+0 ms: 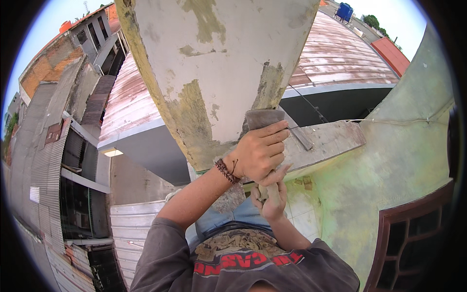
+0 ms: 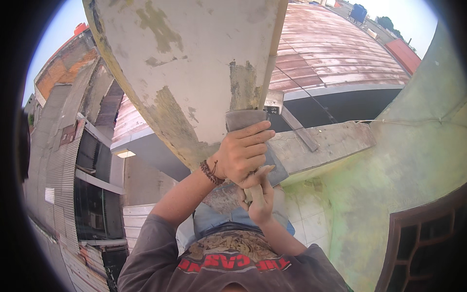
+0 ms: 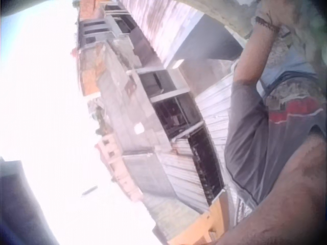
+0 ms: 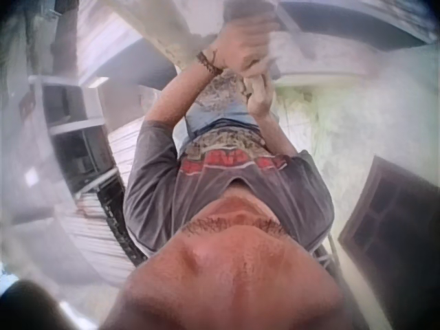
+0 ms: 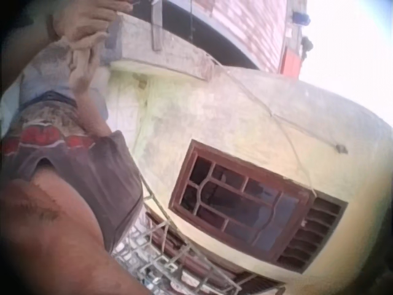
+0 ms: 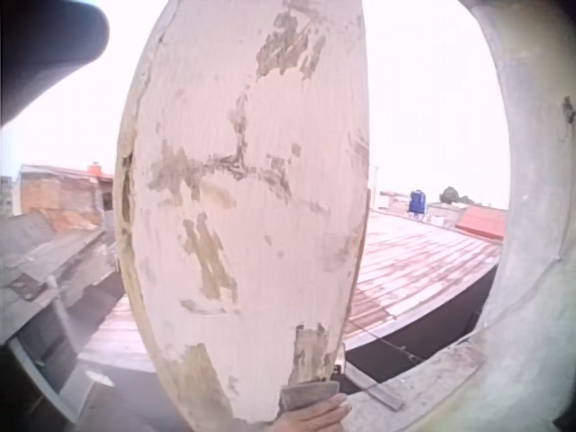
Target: The person scrapes a vertical concrete pillar using a hand scraper, removing loose paint and surface material. The person works on the upper section of the pillar while standing on a scaffold, repeatedly scraping and occasionally wiping the tool.
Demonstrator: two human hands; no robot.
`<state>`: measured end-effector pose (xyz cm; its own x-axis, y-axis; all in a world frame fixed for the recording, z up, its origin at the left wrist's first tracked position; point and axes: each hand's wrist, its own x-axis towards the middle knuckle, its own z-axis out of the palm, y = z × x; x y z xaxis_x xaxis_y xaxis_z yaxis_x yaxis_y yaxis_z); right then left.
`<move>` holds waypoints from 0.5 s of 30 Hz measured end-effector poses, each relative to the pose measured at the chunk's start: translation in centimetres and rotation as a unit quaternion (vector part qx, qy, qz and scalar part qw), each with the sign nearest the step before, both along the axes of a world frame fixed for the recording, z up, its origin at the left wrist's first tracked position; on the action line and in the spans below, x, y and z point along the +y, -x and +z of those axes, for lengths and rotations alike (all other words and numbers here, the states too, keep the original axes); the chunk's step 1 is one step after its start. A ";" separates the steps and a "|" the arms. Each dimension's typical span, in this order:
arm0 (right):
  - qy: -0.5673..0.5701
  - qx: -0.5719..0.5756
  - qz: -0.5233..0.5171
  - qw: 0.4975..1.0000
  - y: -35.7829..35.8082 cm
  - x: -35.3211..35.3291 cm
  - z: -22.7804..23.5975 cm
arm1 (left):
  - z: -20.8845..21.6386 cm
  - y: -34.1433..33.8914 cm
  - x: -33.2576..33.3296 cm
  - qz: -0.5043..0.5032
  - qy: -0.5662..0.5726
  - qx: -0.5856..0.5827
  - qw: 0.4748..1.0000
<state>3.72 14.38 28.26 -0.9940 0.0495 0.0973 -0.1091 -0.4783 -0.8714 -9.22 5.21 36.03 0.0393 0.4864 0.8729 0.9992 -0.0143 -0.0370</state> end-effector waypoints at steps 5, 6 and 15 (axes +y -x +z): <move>0.013 -0.007 0.007 1.000 -0.6 -0.7 1.2 | 0.0 -0.4 -0.4 -0.005 0.006 -0.014 1.000; 0.014 0.006 0.010 1.000 -0.2 -0.6 2.4 | 0.5 -0.3 -0.3 -0.010 0.004 -0.011 1.000; 0.050 -0.012 0.024 0.998 -0.1 -0.5 2.8 | 1.4 0.1 0.0 -0.011 0.002 -0.015 1.000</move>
